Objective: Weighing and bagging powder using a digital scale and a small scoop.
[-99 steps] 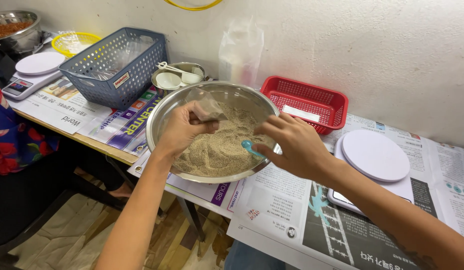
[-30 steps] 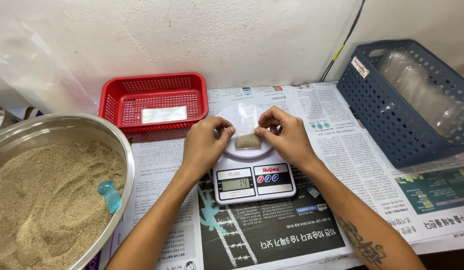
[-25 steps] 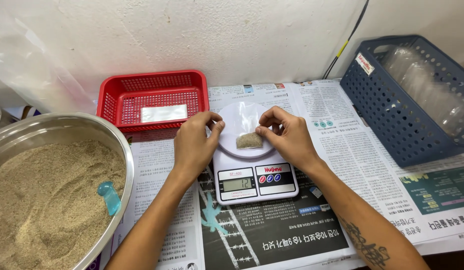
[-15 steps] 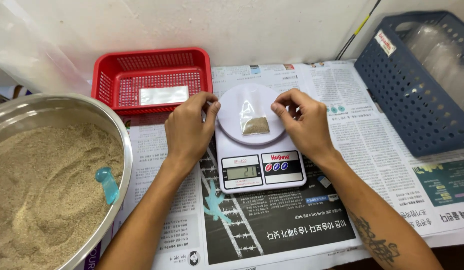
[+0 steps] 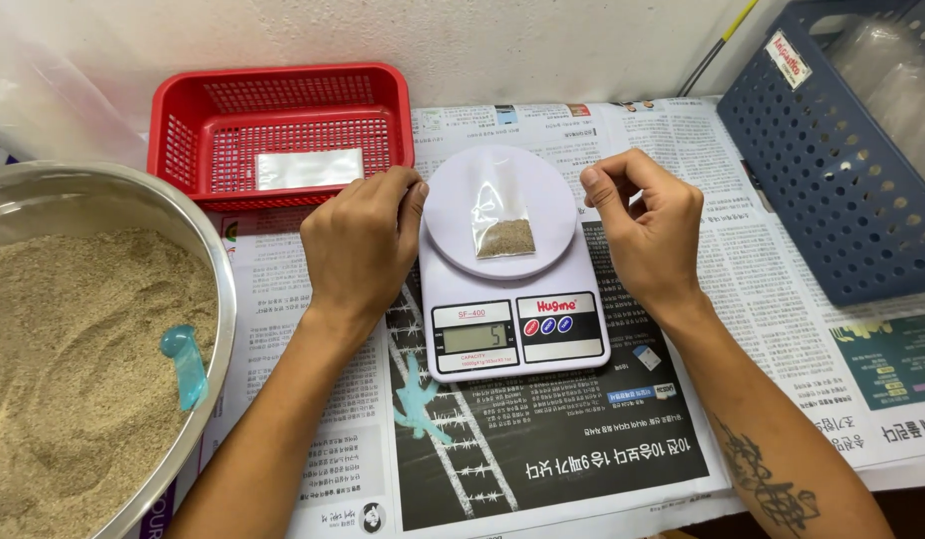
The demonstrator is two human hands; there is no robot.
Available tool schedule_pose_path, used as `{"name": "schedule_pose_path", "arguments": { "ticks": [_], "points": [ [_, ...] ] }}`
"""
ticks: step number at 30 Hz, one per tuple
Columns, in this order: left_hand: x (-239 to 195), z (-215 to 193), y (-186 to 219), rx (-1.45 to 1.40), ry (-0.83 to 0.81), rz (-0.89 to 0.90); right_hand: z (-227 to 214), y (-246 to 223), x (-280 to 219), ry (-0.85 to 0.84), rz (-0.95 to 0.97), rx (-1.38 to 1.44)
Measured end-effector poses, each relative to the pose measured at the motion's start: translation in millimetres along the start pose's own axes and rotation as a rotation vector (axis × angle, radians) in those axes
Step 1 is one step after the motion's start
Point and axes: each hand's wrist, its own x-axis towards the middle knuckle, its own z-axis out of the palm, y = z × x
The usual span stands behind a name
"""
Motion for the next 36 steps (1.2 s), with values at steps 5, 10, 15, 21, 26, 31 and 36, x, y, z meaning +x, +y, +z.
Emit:
{"name": "schedule_pose_path", "arguments": {
  "ticks": [5, 10, 15, 21, 26, 31, 36],
  "points": [
    [0.7, -0.8, -1.4, 0.009, -0.001, 0.001, 0.1, -1.8, -0.4, -0.01, -0.014, 0.0],
    [1.0, -1.1, -1.9, 0.019, 0.003, 0.005, 0.8, -1.9, -0.9, -0.015, -0.02, -0.003],
    [0.7, -1.5, -1.0, 0.015, -0.005, -0.001, 0.9, -5.4, -0.9, -0.018, -0.02, -0.007],
    [0.0, -0.5, -2.4, 0.003, -0.004, 0.005, 1.6, -2.0, -1.7, -0.022, -0.016, -0.012],
    [-2.2, 4.4, -4.3, 0.004, -0.01, 0.016, 2.4, -4.6, -2.2, -0.024, -0.011, -0.01],
    [-1.7, 2.0, -2.1, 0.016, -0.025, 0.015, 3.4, -4.9, -2.8, -0.031, -0.012, -0.018],
    [-0.8, 0.2, 0.7, -0.007, -0.041, 0.002, 4.9, -4.5, -3.0, -0.029, -0.008, -0.017]
  ]
}}
